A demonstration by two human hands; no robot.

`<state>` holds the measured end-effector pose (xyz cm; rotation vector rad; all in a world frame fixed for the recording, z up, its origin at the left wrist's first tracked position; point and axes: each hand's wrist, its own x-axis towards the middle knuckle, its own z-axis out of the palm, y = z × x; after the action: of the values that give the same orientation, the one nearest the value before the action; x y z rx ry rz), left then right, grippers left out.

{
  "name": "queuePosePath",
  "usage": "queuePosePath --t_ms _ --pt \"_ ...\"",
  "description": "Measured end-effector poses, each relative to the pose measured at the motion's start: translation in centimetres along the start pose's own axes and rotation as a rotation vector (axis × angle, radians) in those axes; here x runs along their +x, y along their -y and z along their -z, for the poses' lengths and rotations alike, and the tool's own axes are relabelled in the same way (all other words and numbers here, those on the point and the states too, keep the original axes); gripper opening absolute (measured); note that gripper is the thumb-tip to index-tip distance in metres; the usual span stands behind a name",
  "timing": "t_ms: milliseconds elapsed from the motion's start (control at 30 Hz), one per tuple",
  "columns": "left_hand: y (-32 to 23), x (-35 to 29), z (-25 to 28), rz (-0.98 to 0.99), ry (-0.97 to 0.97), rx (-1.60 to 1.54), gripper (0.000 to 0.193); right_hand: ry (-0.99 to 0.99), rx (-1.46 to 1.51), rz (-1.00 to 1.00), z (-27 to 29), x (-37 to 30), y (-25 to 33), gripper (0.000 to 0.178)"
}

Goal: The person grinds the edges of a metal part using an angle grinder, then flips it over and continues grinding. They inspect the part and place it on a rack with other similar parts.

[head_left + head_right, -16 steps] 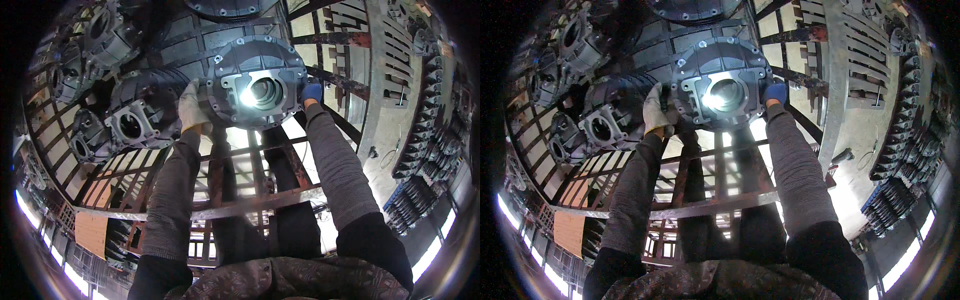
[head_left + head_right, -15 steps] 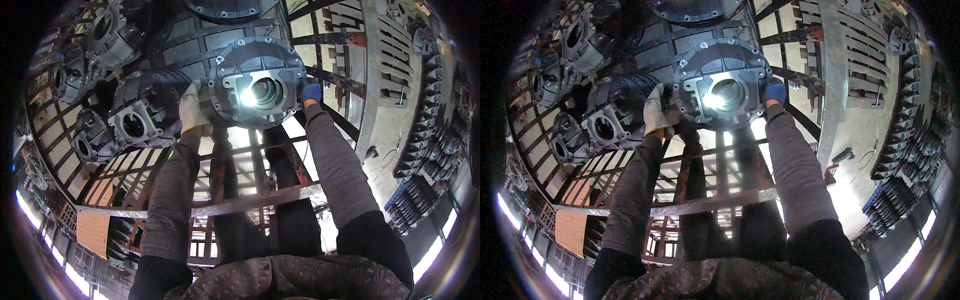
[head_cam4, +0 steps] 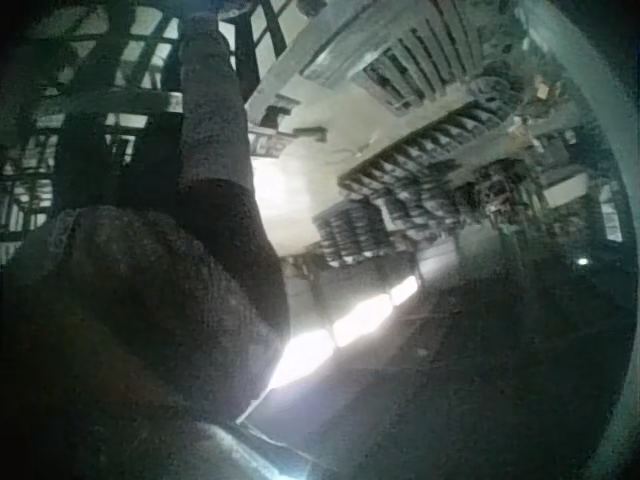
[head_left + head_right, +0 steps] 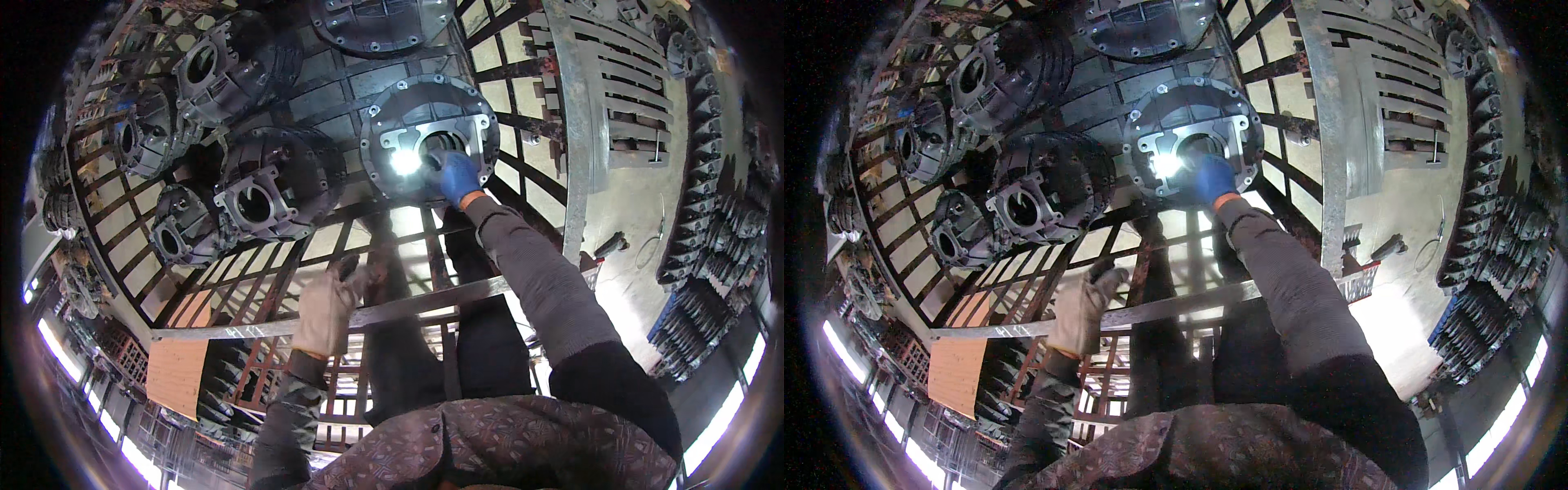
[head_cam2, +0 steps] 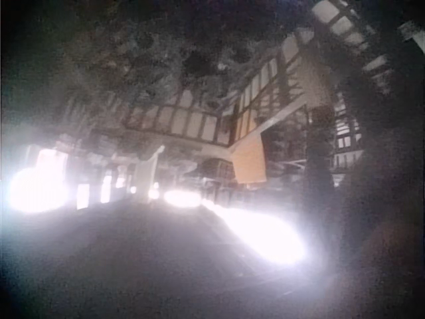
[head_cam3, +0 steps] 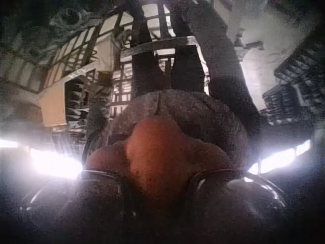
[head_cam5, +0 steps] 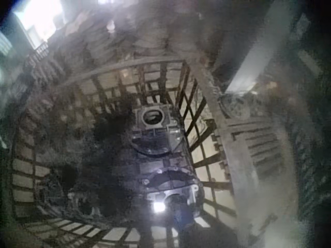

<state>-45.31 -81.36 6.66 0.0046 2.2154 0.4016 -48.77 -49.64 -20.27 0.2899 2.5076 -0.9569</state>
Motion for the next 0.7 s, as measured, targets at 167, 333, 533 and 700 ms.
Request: queuePosePath --t_ms 167,333,533,700 --pt "2.5 -1.8 -4.0 -0.119 -0.031 0.086 0.037 0.258 -0.070 -0.048 -2.2 0.8 1.7 0.051" --pt "3.3 -2.5 -5.4 -0.328 -0.309 0.218 0.031 0.213 -0.140 -0.088 -4.3 1.7 1.8 0.037" --pt "2.9 -2.8 -5.4 -0.287 -0.317 0.225 0.028 0.104 -0.146 -0.145 -5.7 1.5 1.6 0.023" --pt "3.9 -2.5 -6.7 -0.298 -0.396 0.156 0.014 -0.030 -0.064 -0.143 -7.5 1.4 0.7 0.022"
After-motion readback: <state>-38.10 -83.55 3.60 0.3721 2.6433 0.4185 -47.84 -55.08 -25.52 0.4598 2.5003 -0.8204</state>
